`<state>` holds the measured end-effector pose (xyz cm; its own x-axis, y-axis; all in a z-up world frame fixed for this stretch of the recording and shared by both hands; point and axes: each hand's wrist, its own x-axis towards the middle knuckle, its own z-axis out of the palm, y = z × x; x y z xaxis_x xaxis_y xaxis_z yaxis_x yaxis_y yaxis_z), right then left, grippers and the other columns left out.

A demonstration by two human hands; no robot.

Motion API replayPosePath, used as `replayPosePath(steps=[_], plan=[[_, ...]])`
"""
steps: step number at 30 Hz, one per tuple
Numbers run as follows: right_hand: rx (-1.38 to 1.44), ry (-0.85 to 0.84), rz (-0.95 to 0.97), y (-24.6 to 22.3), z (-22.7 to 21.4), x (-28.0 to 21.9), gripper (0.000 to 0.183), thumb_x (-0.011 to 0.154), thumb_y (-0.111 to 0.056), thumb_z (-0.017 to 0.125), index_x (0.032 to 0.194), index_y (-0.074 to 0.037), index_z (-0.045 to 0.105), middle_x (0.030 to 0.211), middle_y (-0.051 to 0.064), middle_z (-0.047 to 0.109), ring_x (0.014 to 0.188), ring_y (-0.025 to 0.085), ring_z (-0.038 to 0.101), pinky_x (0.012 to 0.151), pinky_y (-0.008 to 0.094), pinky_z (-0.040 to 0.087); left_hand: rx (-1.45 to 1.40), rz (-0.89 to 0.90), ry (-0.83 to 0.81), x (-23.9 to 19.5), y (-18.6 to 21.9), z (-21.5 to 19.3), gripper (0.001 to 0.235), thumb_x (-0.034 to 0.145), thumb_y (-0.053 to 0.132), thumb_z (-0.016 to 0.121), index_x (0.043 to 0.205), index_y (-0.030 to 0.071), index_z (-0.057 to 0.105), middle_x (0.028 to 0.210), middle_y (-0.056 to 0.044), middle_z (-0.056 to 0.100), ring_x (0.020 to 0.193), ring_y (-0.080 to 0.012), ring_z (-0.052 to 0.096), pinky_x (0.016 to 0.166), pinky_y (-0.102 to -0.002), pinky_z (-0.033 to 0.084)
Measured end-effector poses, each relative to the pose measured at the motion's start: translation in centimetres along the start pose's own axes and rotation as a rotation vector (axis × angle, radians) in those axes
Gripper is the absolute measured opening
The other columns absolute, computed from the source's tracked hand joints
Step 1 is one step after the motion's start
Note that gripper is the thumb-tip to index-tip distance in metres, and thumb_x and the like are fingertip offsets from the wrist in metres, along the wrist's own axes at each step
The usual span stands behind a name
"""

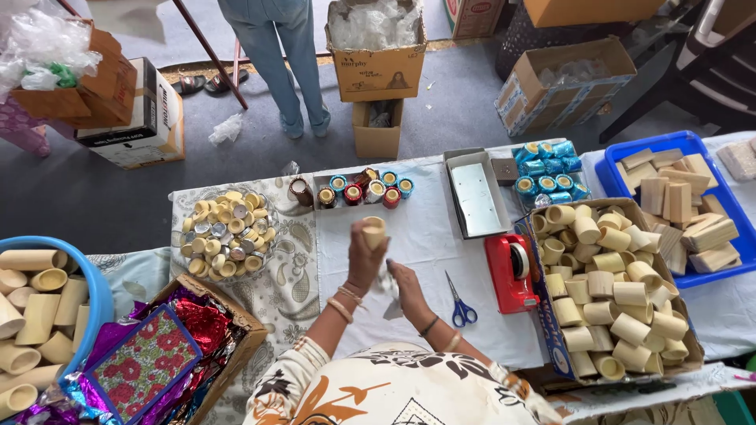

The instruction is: The person wipes a small cylindrical object with a cloth, then cuts a piece of shiny purple foil using scissors. They wrap the foil around the cylinder, folding and tucking the edges by hand to create a finished wrapped item.

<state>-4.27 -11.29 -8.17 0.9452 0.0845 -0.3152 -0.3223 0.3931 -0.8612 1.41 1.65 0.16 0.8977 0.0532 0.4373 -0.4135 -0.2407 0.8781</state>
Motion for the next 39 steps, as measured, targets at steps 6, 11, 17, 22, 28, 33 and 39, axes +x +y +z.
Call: replayPosePath(steps=[6,11,17,22,28,33,39], plan=[[0.075,0.253,-0.242,-0.9,-3.2,2.4,0.043,0.115,-0.027,0.065,0.097,0.01,0.053,0.086,0.014,0.054,0.086,0.025,0.051,0.077,0.042,0.045,-0.534,-0.608,-0.004,-1.8,-1.4,-0.2,0.05,0.1,0.046,0.056,0.137,0.016,0.042,0.115,-0.006,0.056,0.094,-0.0173,0.059,0.076,-0.035,0.055],[-0.704,0.165,-0.768,-10.0,7.0,-1.8,0.035,0.102,-0.02,0.059,0.126,0.005,0.057,0.126,0.018,0.054,0.12,0.023,0.057,0.098,0.034,0.047,-0.671,-0.51,-0.107,-4.7,-4.9,2.6,0.048,0.11,0.052,0.047,0.138,0.013,0.047,0.125,-0.003,0.053,0.115,-0.0126,0.05,0.1,-0.029,0.045],[-0.096,-0.028,-0.369,-9.6,3.9,0.9,0.037,0.106,-0.03,0.046,0.119,-0.002,0.065,0.113,0.006,0.07,0.105,0.015,0.067,0.094,0.029,0.053,-0.9,-0.799,-0.242,-2.8,1.4,1.0,0.058,0.098,0.063,0.046,0.133,0.017,0.045,0.118,-0.003,0.055,0.104,-0.0142,0.057,0.086,-0.032,0.055],[-0.127,0.006,-0.437,-5.0,1.0,1.9,0.03,0.108,-0.028,0.061,0.103,0.002,0.065,0.098,0.001,0.065,0.094,0.006,0.057,0.085,0.024,0.05,-0.765,-0.881,-0.203,-4.1,-3.2,2.9,0.068,0.096,0.069,0.052,0.126,0.01,0.033,0.106,-0.01,0.055,0.087,-0.0168,0.062,0.069,-0.035,0.058],[-0.54,0.32,-0.396,-5.6,0.2,3.1,0.044,0.098,-0.034,0.067,0.063,-0.008,0.065,0.054,-0.006,0.042,0.054,0.005,0.039,0.048,0.028,0.033,-0.154,-0.614,-0.414,-5.0,-2.6,3.3,0.078,0.093,0.067,0.061,0.137,0.01,0.032,0.101,-0.012,0.065,0.085,-0.0155,0.07,0.071,-0.03,0.059],[0.362,-0.066,-0.175,-2.1,-2.5,3.7,0.038,0.117,-0.038,0.057,0.096,-0.007,0.061,0.083,0.0,0.06,0.073,0.011,0.055,0.063,0.029,0.049,-0.994,-0.938,-0.315,-2.3,2.4,1.1,0.083,0.08,0.042,0.078,0.145,0.013,0.034,0.104,-0.007,0.062,0.078,-0.0188,0.068,0.064,-0.034,0.061],[0.41,0.015,0.166,-3.9,-1.0,-0.4,0.038,0.101,-0.018,0.049,0.139,-0.017,0.05,0.132,0.0,0.065,0.122,0.01,0.061,0.103,0.028,0.049,-0.54,-0.455,-0.249,-3.6,-0.8,0.9,0.081,0.09,0.027,0.082,0.153,0.01,0.034,0.118,-0.005,0.055,0.104,-0.0159,0.063,0.087,-0.03,0.059]])
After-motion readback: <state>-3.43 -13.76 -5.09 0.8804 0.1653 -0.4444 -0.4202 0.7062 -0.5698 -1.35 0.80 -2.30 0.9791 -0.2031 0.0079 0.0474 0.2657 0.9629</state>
